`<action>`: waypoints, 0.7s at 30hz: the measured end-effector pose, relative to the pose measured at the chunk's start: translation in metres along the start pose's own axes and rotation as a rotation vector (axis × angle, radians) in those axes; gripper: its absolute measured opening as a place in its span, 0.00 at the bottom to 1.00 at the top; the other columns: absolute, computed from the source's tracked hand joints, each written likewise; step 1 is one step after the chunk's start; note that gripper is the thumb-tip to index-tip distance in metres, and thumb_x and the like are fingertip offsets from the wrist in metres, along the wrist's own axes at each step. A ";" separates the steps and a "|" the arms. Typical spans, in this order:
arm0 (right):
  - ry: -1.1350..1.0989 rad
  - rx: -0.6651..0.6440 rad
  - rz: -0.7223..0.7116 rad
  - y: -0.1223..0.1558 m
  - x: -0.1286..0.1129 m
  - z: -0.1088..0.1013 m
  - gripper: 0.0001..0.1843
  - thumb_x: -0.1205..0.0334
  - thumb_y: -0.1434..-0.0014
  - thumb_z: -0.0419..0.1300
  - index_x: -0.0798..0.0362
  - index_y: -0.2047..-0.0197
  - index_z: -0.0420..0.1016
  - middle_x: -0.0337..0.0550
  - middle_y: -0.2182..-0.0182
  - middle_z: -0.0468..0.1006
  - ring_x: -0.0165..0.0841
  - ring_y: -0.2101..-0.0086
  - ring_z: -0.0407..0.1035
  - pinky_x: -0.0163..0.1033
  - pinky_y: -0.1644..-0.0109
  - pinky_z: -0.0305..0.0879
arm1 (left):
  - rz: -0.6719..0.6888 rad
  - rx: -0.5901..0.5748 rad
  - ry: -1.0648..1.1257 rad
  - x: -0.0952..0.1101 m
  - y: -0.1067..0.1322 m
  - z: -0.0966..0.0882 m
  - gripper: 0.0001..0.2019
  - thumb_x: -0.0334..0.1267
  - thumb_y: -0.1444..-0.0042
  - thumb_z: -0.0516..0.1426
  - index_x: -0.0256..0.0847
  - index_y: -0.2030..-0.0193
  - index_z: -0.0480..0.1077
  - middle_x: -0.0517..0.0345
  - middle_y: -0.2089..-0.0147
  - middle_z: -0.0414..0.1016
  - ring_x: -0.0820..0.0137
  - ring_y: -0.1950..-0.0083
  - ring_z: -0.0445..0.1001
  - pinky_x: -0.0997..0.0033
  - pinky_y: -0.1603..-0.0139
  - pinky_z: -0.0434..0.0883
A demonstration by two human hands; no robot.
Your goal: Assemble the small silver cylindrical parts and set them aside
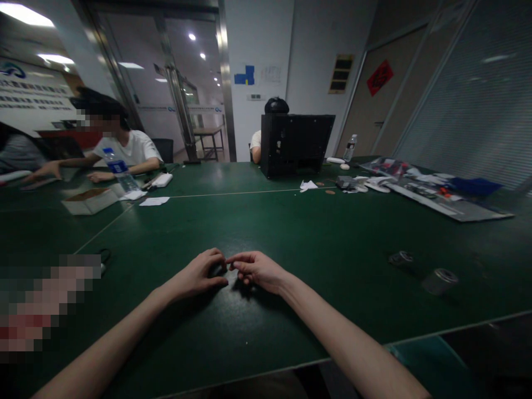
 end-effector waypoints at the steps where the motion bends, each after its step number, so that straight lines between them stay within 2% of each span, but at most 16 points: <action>1: 0.007 -0.002 0.005 0.000 0.000 0.000 0.18 0.61 0.52 0.69 0.56 0.58 0.77 0.39 0.68 0.72 0.20 0.76 0.63 0.26 0.76 0.58 | -0.004 -0.004 0.000 0.000 0.000 0.000 0.17 0.51 0.49 0.59 0.41 0.58 0.71 0.52 0.53 0.66 0.59 0.50 0.66 0.63 0.51 0.66; 10: -0.004 -0.006 -0.013 0.000 0.001 0.000 0.21 0.62 0.59 0.72 0.57 0.62 0.72 0.34 0.75 0.70 0.21 0.78 0.63 0.27 0.76 0.58 | -0.010 0.000 0.005 0.002 0.001 -0.002 0.16 0.51 0.49 0.59 0.41 0.60 0.71 0.52 0.53 0.66 0.58 0.50 0.66 0.62 0.50 0.66; 21: 0.034 -0.010 0.003 0.001 0.000 0.001 0.19 0.58 0.56 0.70 0.57 0.62 0.74 0.35 0.75 0.70 0.21 0.77 0.62 0.27 0.76 0.57 | -0.011 0.002 0.010 0.003 0.001 -0.001 0.17 0.51 0.49 0.58 0.41 0.59 0.71 0.52 0.54 0.67 0.59 0.51 0.67 0.63 0.52 0.66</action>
Point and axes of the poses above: each hand's wrist, its own y-axis away from the middle knuckle, its own z-axis out of the palm, x = y × z, the point moved 3 cm from there along -y, towards the middle knuckle
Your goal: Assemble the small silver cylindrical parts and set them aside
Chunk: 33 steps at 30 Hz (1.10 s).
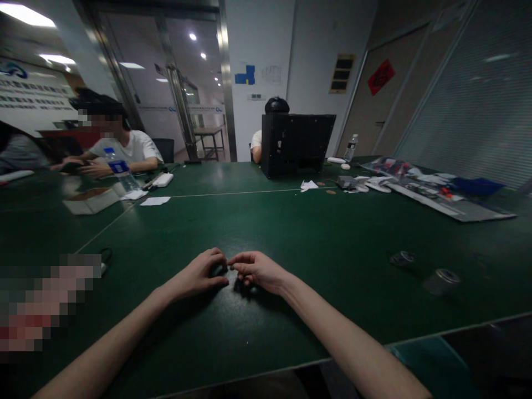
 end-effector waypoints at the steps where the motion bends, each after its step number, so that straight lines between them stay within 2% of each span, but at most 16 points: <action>1: 0.014 0.001 -0.005 0.000 -0.001 0.000 0.18 0.57 0.55 0.70 0.57 0.61 0.75 0.36 0.75 0.70 0.21 0.77 0.62 0.28 0.75 0.57 | 0.006 0.003 -0.003 0.000 0.000 0.000 0.17 0.51 0.49 0.59 0.41 0.59 0.71 0.52 0.54 0.67 0.59 0.52 0.67 0.63 0.52 0.66; 4: 0.166 0.030 -0.029 0.001 -0.005 0.002 0.16 0.57 0.49 0.65 0.57 0.59 0.75 0.35 0.76 0.68 0.22 0.78 0.61 0.29 0.75 0.57 | 0.016 0.000 -0.014 -0.001 0.000 0.000 0.17 0.50 0.49 0.59 0.40 0.58 0.71 0.52 0.54 0.67 0.59 0.51 0.67 0.64 0.52 0.66; 7: 0.538 0.100 -0.116 0.012 -0.012 0.009 0.12 0.60 0.44 0.59 0.56 0.57 0.76 0.38 0.75 0.70 0.25 0.76 0.63 0.32 0.73 0.59 | 0.007 -0.011 -0.015 -0.002 0.000 0.000 0.17 0.50 0.49 0.58 0.41 0.58 0.71 0.51 0.53 0.67 0.59 0.51 0.67 0.62 0.51 0.66; 11: 0.995 0.237 -0.398 0.052 -0.023 0.019 0.08 0.63 0.40 0.55 0.53 0.62 0.76 0.44 0.64 0.75 0.32 0.65 0.68 0.37 0.59 0.64 | -0.007 -0.014 0.003 -0.002 0.000 0.001 0.16 0.50 0.49 0.59 0.41 0.60 0.71 0.52 0.52 0.66 0.58 0.50 0.66 0.61 0.49 0.65; 13: 1.096 0.346 -0.464 0.083 -0.025 0.007 0.10 0.62 0.38 0.52 0.52 0.62 0.75 0.45 0.63 0.75 0.33 0.62 0.69 0.37 0.57 0.64 | -0.019 -0.014 0.009 -0.002 -0.001 0.000 0.15 0.50 0.49 0.59 0.41 0.60 0.70 0.52 0.52 0.66 0.58 0.50 0.66 0.61 0.49 0.66; 15: 1.189 0.565 -0.503 0.122 -0.030 -0.025 0.13 0.59 0.38 0.50 0.51 0.59 0.75 0.47 0.61 0.76 0.35 0.61 0.70 0.39 0.56 0.65 | -0.030 -0.020 0.014 -0.001 0.000 -0.001 0.15 0.50 0.49 0.59 0.41 0.60 0.70 0.52 0.51 0.65 0.58 0.49 0.66 0.61 0.50 0.66; 17: 1.278 0.944 -0.527 0.170 -0.039 -0.073 0.14 0.54 0.41 0.53 0.50 0.57 0.75 0.47 0.59 0.77 0.38 0.59 0.71 0.42 0.54 0.65 | -0.034 -0.031 0.011 0.001 0.000 -0.002 0.16 0.50 0.48 0.58 0.41 0.60 0.70 0.52 0.50 0.65 0.58 0.49 0.65 0.60 0.50 0.66; 20: 1.247 1.617 -0.404 0.250 -0.048 -0.157 0.20 0.46 0.46 0.55 0.49 0.56 0.76 0.48 0.64 0.79 0.41 0.67 0.72 0.43 0.64 0.65 | -0.043 -0.045 -0.001 0.004 0.000 -0.004 0.16 0.51 0.48 0.57 0.41 0.60 0.70 0.51 0.50 0.66 0.57 0.49 0.66 0.59 0.49 0.66; 21: 1.244 1.767 -0.356 0.274 -0.048 -0.183 0.21 0.45 0.47 0.55 0.48 0.57 0.76 0.48 0.67 0.79 0.41 0.70 0.72 0.43 0.66 0.64 | -0.044 -0.046 -0.003 0.005 0.000 -0.004 0.17 0.51 0.48 0.57 0.41 0.60 0.70 0.51 0.50 0.66 0.57 0.49 0.66 0.59 0.49 0.66; 22: 1.264 1.850 -0.291 0.294 -0.047 -0.206 0.21 0.44 0.48 0.55 0.48 0.58 0.77 0.47 0.69 0.79 0.41 0.71 0.71 0.43 0.68 0.63 | -0.043 -0.043 -0.003 0.005 0.000 -0.005 0.17 0.52 0.48 0.57 0.41 0.60 0.70 0.51 0.50 0.66 0.57 0.49 0.66 0.59 0.49 0.66; 24: 1.318 1.894 -0.168 0.323 -0.042 -0.247 0.23 0.43 0.49 0.53 0.48 0.60 0.77 0.47 0.71 0.78 0.43 0.72 0.70 0.44 0.70 0.61 | -0.033 -0.032 -0.006 0.005 -0.001 -0.004 0.17 0.52 0.48 0.57 0.41 0.60 0.70 0.52 0.50 0.66 0.57 0.49 0.66 0.59 0.49 0.66; 27: 1.334 1.824 -0.017 0.344 -0.027 -0.289 0.23 0.41 0.53 0.54 0.48 0.62 0.77 0.47 0.74 0.76 0.44 0.75 0.69 0.43 0.73 0.60 | -0.019 -0.018 -0.011 0.003 -0.001 -0.003 0.17 0.52 0.48 0.57 0.41 0.61 0.70 0.52 0.52 0.67 0.57 0.49 0.66 0.59 0.49 0.66; 30: 1.237 1.784 0.035 0.347 -0.014 -0.305 0.23 0.40 0.54 0.55 0.46 0.63 0.77 0.46 0.74 0.75 0.44 0.76 0.69 0.42 0.75 0.59 | -0.026 -0.024 -0.006 0.002 -0.001 -0.002 0.17 0.53 0.48 0.57 0.41 0.60 0.70 0.52 0.51 0.66 0.58 0.49 0.66 0.59 0.49 0.66; 33: 1.199 1.786 0.013 0.344 -0.011 -0.303 0.25 0.39 0.54 0.55 0.46 0.61 0.77 0.48 0.74 0.75 0.45 0.76 0.68 0.44 0.74 0.60 | -0.042 -0.023 0.001 0.001 -0.002 -0.001 0.17 0.53 0.48 0.57 0.41 0.60 0.70 0.52 0.51 0.66 0.58 0.50 0.66 0.59 0.49 0.66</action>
Point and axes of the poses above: each hand's wrist, its own y-axis away from the middle knuckle, its own z-axis out of the palm, x = y × z, the point moved 3 cm from there along -y, towards the middle knuckle
